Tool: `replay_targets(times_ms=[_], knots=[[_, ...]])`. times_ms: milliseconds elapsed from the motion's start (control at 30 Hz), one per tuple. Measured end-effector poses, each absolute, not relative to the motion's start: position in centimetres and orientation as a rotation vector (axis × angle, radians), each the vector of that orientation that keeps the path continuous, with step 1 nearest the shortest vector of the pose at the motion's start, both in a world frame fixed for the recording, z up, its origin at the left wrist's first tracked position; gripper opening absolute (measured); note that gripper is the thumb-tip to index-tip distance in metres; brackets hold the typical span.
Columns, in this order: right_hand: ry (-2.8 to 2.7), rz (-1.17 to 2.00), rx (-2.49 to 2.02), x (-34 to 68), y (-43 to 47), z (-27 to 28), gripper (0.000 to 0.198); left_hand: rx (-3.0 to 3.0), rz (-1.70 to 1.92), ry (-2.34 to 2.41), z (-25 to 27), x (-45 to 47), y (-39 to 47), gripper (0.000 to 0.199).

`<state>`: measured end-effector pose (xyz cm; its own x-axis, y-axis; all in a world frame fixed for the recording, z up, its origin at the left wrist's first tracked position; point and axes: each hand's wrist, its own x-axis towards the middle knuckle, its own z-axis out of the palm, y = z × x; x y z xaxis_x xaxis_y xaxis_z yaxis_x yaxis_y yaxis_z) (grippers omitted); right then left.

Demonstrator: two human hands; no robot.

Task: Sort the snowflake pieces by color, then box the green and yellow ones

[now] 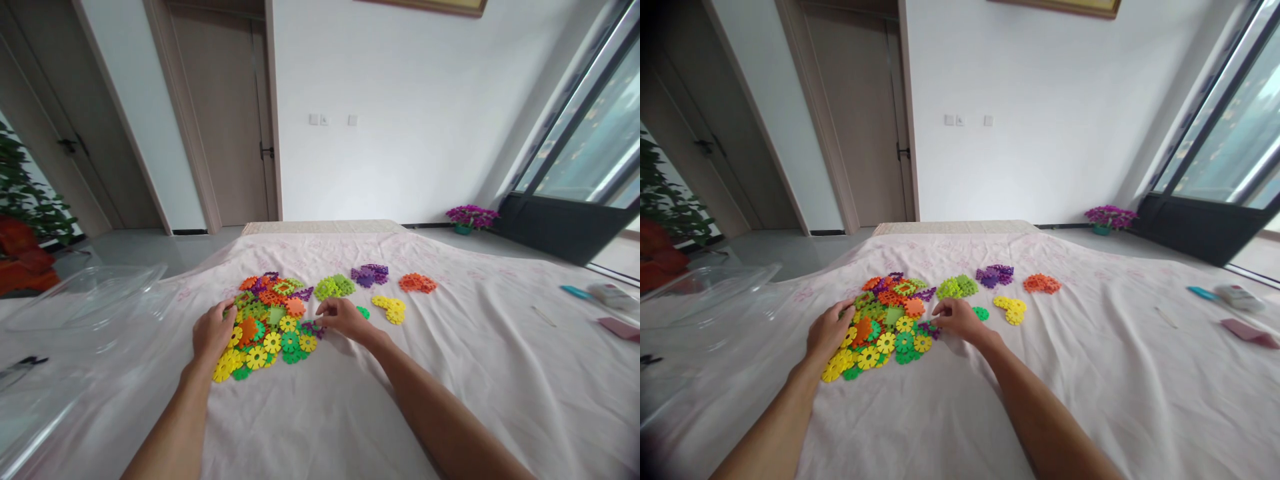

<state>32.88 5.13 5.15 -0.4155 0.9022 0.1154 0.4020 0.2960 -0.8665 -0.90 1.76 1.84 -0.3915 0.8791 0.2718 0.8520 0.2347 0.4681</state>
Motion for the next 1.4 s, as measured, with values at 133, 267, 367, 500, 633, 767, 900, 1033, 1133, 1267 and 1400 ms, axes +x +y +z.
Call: replay_targets(times_ms=[133,267,367,500,633,767,900,1033,1133,1267,1400], knots=[[-1.568,1.106,-1.134,34.6,6.5,6.0,0.026,1.69,0.859,2.426,2.0,-0.8,1.7,0.045],[-1.278,0.919,-1.206,37.7,8.4,5.5,0.031,1.68,0.849,2.425,2.2,-0.7,1.7,0.045],[-1.149,0.786,-1.283,40.1,9.8,4.5,0.034,1.682,0.858,2.419,2.3,-0.7,1.7,0.045],[-1.015,0.709,-1.298,42.3,11.4,3.1,0.044,1.681,0.857,2.426,2.2,-0.7,1.7,0.045],[-1.064,0.579,-1.387,43.4,12.0,2.2,0.049,1.694,0.86,2.432,2.0,-0.8,1.7,0.045],[-1.213,0.518,-1.428,42.7,11.5,2.6,0.044,1.69,0.86,2.43,2.0,-0.9,1.7,0.045],[-1.452,0.542,-1.336,40.0,10.1,3.6,0.032,1.7,0.856,2.428,1.9,-1.0,1.8,0.045],[-1.799,0.665,-1.185,36.5,8.1,4.3,0.021,1.708,0.854,2.434,1.8,-1.0,1.9,0.045],[-2.073,0.685,-1.087,34.2,6.3,4.5,0.019,1.704,0.858,2.43,1.8,-0.9,1.8,0.045],[-2.339,0.587,-1.059,32.7,4.7,4.5,0.031,1.691,0.868,2.421,2.0,-0.9,1.8,0.045],[-2.403,0.556,-1.119,32.5,4.4,4.4,0.023,1.691,0.87,2.422,1.9,-0.9,1.8,0.045]])
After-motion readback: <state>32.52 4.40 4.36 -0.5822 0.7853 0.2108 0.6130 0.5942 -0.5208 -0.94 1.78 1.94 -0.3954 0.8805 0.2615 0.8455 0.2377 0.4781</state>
